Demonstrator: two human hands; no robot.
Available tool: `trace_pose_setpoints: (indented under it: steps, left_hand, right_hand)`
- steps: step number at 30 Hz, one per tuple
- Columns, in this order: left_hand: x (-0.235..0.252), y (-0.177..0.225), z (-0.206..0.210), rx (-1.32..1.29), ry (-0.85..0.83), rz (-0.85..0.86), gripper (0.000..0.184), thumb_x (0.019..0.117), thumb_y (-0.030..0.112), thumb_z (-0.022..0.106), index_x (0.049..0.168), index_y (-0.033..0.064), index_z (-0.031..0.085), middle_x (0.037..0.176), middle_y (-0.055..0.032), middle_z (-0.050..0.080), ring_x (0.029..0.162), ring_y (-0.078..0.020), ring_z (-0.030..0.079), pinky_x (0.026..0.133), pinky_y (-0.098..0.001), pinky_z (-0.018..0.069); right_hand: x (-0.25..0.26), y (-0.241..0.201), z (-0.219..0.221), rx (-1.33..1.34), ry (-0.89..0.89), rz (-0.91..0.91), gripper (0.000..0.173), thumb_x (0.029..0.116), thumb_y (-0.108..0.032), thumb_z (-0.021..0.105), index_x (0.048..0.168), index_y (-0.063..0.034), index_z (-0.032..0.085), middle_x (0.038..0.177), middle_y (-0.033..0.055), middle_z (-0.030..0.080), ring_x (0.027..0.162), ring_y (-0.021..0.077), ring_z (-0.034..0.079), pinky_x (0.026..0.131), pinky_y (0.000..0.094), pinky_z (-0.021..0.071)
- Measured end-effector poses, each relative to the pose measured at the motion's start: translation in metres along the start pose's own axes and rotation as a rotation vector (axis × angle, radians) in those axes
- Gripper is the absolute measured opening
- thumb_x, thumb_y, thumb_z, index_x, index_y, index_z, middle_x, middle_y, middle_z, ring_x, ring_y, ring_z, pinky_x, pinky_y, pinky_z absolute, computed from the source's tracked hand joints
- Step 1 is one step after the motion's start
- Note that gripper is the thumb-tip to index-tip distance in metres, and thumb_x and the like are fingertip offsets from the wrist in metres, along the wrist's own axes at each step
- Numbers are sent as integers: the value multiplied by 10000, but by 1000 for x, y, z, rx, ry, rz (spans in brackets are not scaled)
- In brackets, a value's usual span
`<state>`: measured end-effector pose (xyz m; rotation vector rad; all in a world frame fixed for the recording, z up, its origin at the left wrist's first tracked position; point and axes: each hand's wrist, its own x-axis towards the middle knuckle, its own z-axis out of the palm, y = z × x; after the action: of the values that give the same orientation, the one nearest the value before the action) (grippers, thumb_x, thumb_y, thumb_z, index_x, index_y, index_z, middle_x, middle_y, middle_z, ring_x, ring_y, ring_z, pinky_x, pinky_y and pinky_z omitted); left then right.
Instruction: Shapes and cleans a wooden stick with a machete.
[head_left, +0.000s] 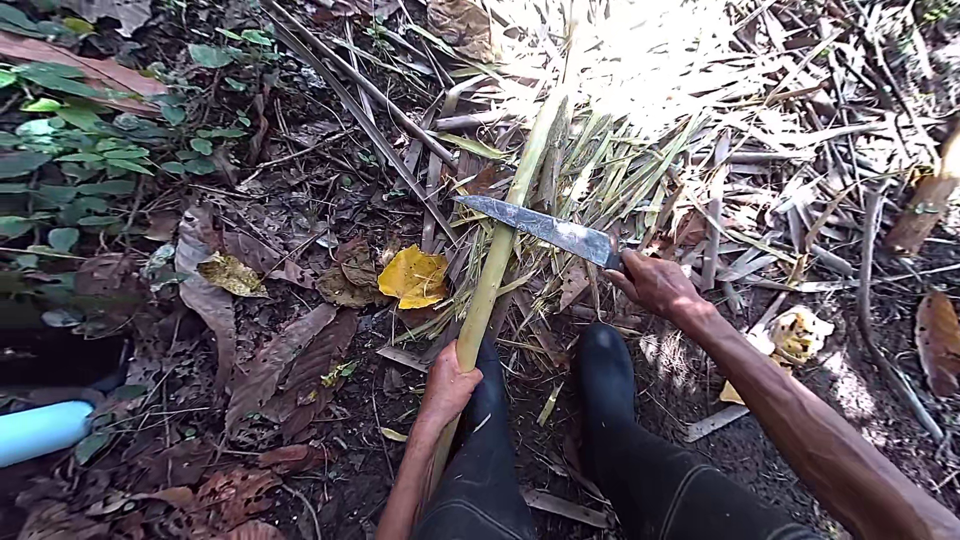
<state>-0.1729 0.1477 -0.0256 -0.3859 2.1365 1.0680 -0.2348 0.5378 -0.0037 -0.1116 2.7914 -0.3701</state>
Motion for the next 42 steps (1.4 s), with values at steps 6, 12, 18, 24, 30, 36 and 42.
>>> trace_pose_setpoints:
  steps: [6, 12, 18, 24, 30, 36, 42]
  left_hand:
    - [-3, 3, 1, 46, 13, 0, 500, 726, 51, 735, 1212, 15, 621, 1026, -141, 684, 908, -258, 684, 794, -489, 570]
    - [-4, 6, 4, 108, 23, 0, 484, 744, 70, 739, 1211, 14, 623, 1053, -148, 690, 984, -272, 681, 865, -511, 551]
    - [-1, 8, 1, 84, 2, 6, 489, 740, 59, 743, 1211, 12, 620, 1057, -155, 682, 965, -269, 681, 848, -499, 559]
    - [-3, 6, 3, 128, 25, 7, 500, 749, 69, 744, 1229, 7, 619, 1081, -159, 685, 1014, -277, 673, 892, -504, 542]
    - [-5, 0, -8, -145, -80, 13, 476, 701, 22, 730, 1162, 26, 616, 891, -82, 672, 704, -180, 661, 636, -373, 577]
    - [-10, 3, -15, -550, -390, -16, 244, 764, -13, 705, 950, 64, 566, 687, -13, 595, 513, -123, 579, 484, -270, 531]
    - [-10, 2, -12, -582, -442, -29, 177, 817, 20, 696, 929, 78, 572, 660, 7, 592, 499, -104, 574, 490, -250, 529]
  right_hand:
    - [-4, 0, -23, 28, 60, 23, 558, 1068, -583, 380, 1057, -69, 597, 666, 141, 575, 551, 363, 615, 471, 562, 498]
    - [21, 23, -27, -61, 105, 31, 624, 1062, -620, 339, 1024, -50, 590, 683, 174, 587, 614, 409, 641, 508, 602, 498]
    - [16, 1, -26, -125, 60, -125, 487, 1045, -529, 500, 1045, -60, 629, 744, 126, 625, 593, 337, 651, 504, 543, 530]
    - [64, 39, -45, 131, 124, 422, 703, 1083, -584, 307, 1108, 52, 604, 939, 315, 660, 933, 521, 674, 792, 699, 509]
    - [-2, 58, -23, 311, 207, 354, 652, 1080, -594, 276, 1109, -30, 603, 865, 216, 629, 744, 402, 649, 654, 638, 516]
    - [-39, -10, -13, 38, 29, -163, 578, 1040, -563, 401, 1093, -41, 645, 734, 106, 634, 598, 309, 650, 515, 524, 526]
    - [-73, -60, 0, -126, -104, -344, 665, 1042, -625, 361, 1104, -28, 648, 831, 170, 663, 655, 366, 694, 509, 513, 545]
